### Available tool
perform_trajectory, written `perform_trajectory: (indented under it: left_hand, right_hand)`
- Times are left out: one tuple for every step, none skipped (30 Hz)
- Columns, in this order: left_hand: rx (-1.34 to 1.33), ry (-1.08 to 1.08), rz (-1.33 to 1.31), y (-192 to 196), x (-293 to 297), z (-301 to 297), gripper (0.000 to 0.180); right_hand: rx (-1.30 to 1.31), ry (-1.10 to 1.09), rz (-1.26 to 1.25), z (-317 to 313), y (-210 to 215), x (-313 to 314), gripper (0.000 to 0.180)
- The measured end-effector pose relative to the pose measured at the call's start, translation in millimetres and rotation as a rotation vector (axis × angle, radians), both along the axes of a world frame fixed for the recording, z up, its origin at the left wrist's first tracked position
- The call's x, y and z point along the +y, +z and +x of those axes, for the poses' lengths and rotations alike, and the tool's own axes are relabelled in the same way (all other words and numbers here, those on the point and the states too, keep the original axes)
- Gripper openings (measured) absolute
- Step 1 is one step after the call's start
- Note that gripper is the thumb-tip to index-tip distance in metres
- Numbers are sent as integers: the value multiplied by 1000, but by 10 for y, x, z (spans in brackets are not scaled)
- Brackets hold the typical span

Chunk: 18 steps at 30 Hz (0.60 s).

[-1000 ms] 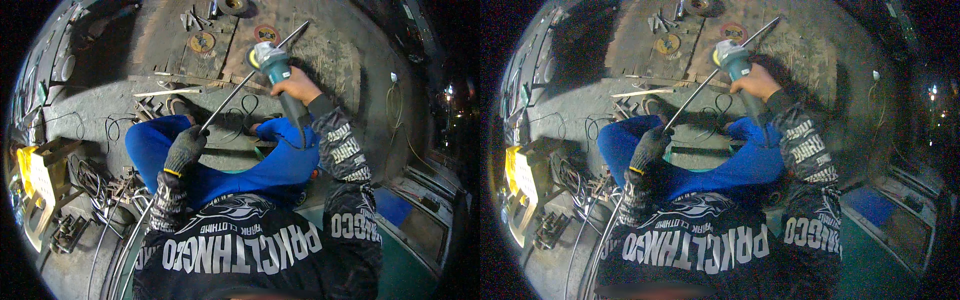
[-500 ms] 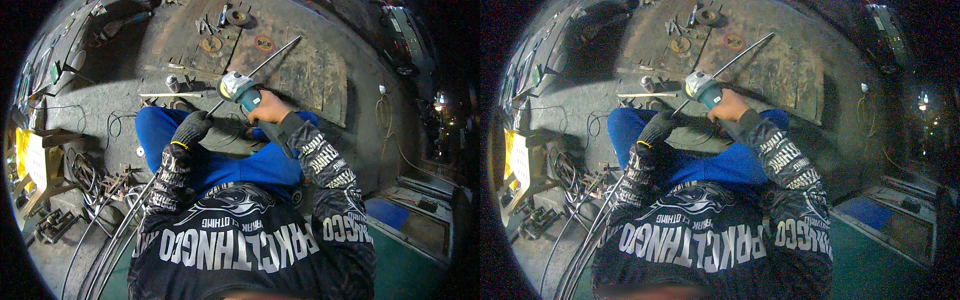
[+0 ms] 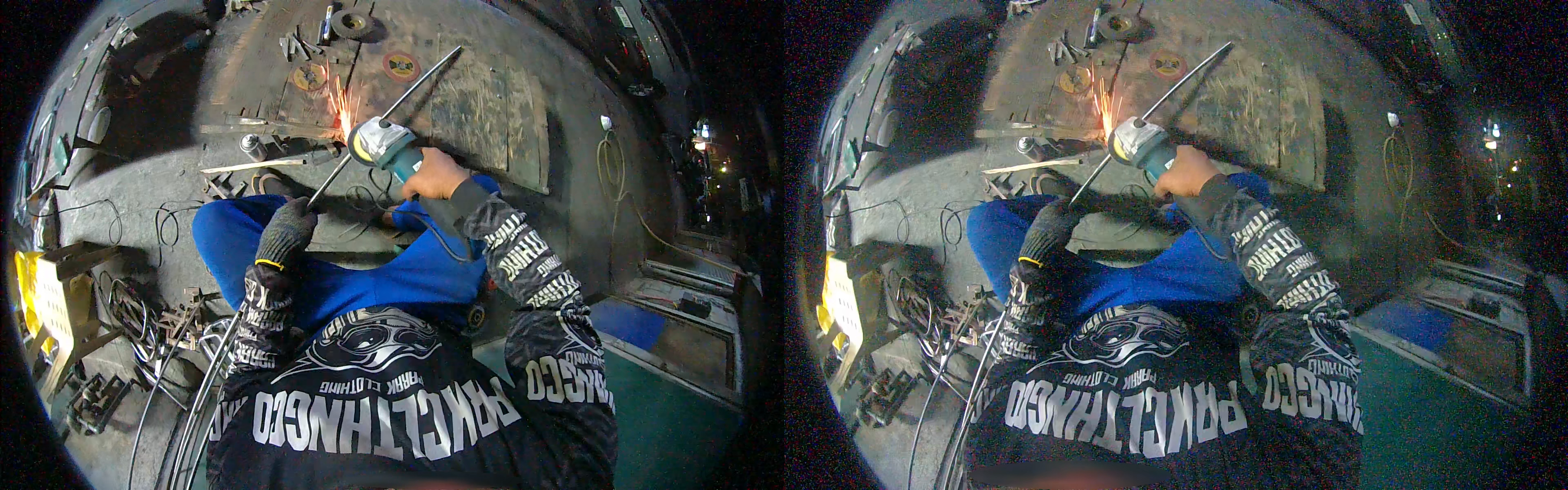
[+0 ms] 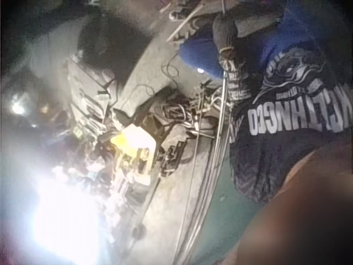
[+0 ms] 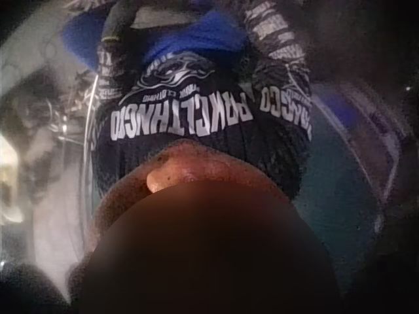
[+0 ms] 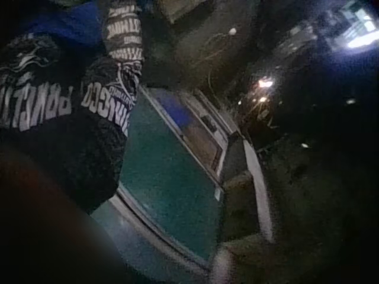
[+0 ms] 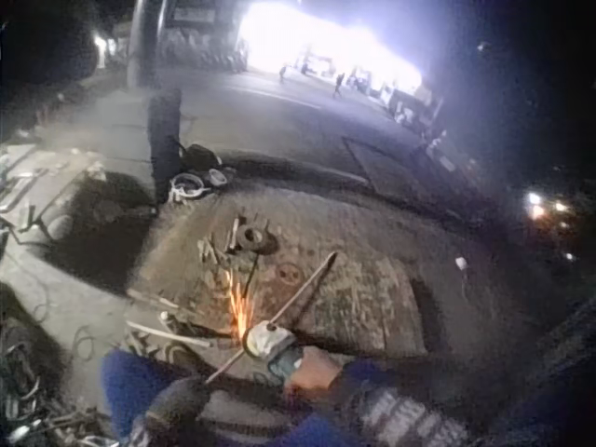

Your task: The person sits on the floor and uses an angle grinder to smooth a long metal rod, holding it with the left hand and moving the grinder along its length. Sparks are visible as the grinder contacts the metal surface.

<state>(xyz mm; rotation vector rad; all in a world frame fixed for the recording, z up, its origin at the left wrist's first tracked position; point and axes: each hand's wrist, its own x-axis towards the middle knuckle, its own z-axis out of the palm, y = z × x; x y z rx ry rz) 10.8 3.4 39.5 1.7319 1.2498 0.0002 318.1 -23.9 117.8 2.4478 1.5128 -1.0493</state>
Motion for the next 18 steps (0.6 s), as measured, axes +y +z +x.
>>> perform_trajectory:
  left_hand:
    - [-27,13,1,25,3,1,34]
    - [-40,19,-4,44,9,4,34]
    - [-47,29,-9,58,20,11,34]
    - [-104,64,-13,76,11,11,35]
    - [-112,74,-16,92,20,20,35]
    - [-91,80,-35,116,27,19,34]
    - [-72,85,-51,144,30,24,34]
    - [-53,58,-29,183,24,11,34]
    - [-43,73,-55,224,13,4,34]
    - [-11,83,-92,267,-1,-16,34]
    - [23,90,-110,304,-22,-31,34]
    - [-42,100,-79,338,-54,-54,33]
    - [-61,108,-83,352,-65,-60,33]
    - [-79,115,-86,353,-66,-57,32]
    - [-75,117,-86,347,-70,-56,32]
    - [-60,121,-97,328,-61,-45,31]
    - [-31,117,-101,302,-43,-30,31]
    - [-1,112,-105,270,-25,-9,31]
  right_hand:
    - [12,-15,20,58,-45,18,73]
    - [25,-30,39,117,-98,52,68]
    - [31,-52,46,180,-148,86,63]
    - [73,-68,27,250,-187,125,59]
    - [69,-75,55,315,-214,157,58]
    - [49,-95,70,376,-222,181,56]
    - [24,-119,91,429,-212,203,54]
    - [28,-141,127,477,-180,210,50]
    - [35,-140,109,510,-142,224,49]
    - [44,-135,96,557,-90,257,49]
    - [52,-131,82,604,-40,292,48]
    - [96,-131,-19,679,15,351,74]
    - [99,-144,-8,756,56,384,73]
    - [101,-156,2,858,87,432,72]
    - [137,-152,24,941,71,475,70]
    - [-35,-172,49,1000,-10,572,68]
    - [0,-169,25,1125,-57,652,68]
    - [36,-167,2,1268,-104,724,69]
